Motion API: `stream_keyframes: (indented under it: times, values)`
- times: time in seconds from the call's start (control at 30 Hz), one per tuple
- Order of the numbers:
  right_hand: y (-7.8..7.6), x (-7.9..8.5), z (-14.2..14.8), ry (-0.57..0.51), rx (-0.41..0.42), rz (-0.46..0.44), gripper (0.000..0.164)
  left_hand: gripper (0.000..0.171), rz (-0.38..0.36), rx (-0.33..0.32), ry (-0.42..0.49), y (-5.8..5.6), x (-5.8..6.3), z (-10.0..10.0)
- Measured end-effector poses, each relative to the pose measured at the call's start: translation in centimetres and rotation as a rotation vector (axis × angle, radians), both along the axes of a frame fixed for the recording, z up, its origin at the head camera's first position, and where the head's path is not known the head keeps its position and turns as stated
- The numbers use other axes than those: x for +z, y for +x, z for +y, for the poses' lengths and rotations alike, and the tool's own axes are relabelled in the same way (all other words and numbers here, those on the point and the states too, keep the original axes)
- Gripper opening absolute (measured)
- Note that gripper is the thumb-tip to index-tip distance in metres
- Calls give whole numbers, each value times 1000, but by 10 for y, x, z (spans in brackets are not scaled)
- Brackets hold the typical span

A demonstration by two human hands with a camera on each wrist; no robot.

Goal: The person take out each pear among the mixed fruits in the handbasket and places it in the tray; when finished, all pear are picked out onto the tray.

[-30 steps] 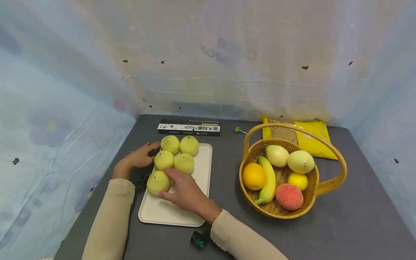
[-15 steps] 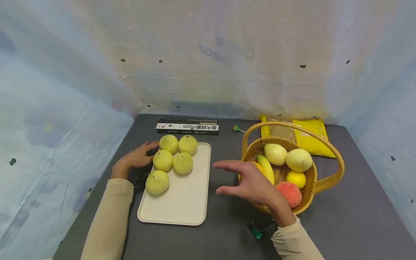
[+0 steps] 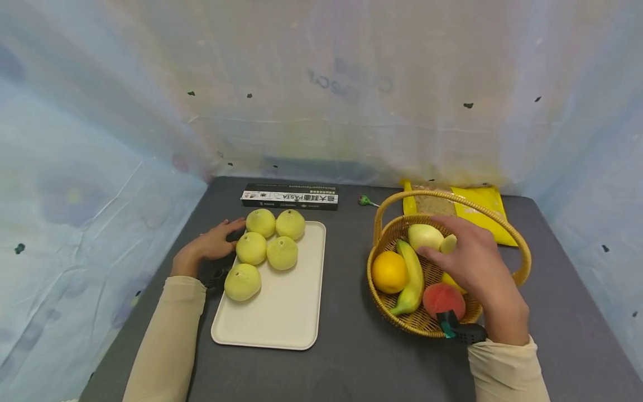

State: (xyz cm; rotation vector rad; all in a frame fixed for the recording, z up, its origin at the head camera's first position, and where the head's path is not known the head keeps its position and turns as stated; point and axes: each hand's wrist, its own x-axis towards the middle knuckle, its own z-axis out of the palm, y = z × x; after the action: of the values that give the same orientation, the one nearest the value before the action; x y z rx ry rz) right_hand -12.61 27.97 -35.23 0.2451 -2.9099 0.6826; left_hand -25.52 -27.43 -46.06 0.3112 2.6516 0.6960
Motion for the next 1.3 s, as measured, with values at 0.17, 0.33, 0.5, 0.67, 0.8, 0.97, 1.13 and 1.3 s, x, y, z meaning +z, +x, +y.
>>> stream_keyframes:
  times: [0.17, 0.33, 0.5, 0.67, 0.8, 0.97, 1.13, 1.3]
  values:
    - [-9, -5, 11, 81, -82, -76, 69, 68, -5, 5, 5, 0, 0, 0]
    - [-14, -16, 22, 125, -113, -179, 69, 68, -1, 7, 5, 1, 1, 0]
    - [-16, -30, 29, 127, -117, -181, 72, 68, 0, 9, 6, 1, 1, 0]
    - [-16, -31, 28, 136, -123, -162, 74, 69, -4, 13, 4, 0, 1, 0]
    - [-12, -25, 23, 120, -138, -188, 81, 69, -9, 17, -2, 0, 1, 0]
    - [-3, -19, 16, 71, -107, -251, 84, 69, -8, 16, -11, -1, 1, 0]
    - [3, -24, 9, 53, -5, -255, 80, 69, -7, 13, -15, -1, 0, -1]
    - [7, -35, 6, 32, 18, -229, 83, 69, -7, 12, -5, 0, 1, 1]
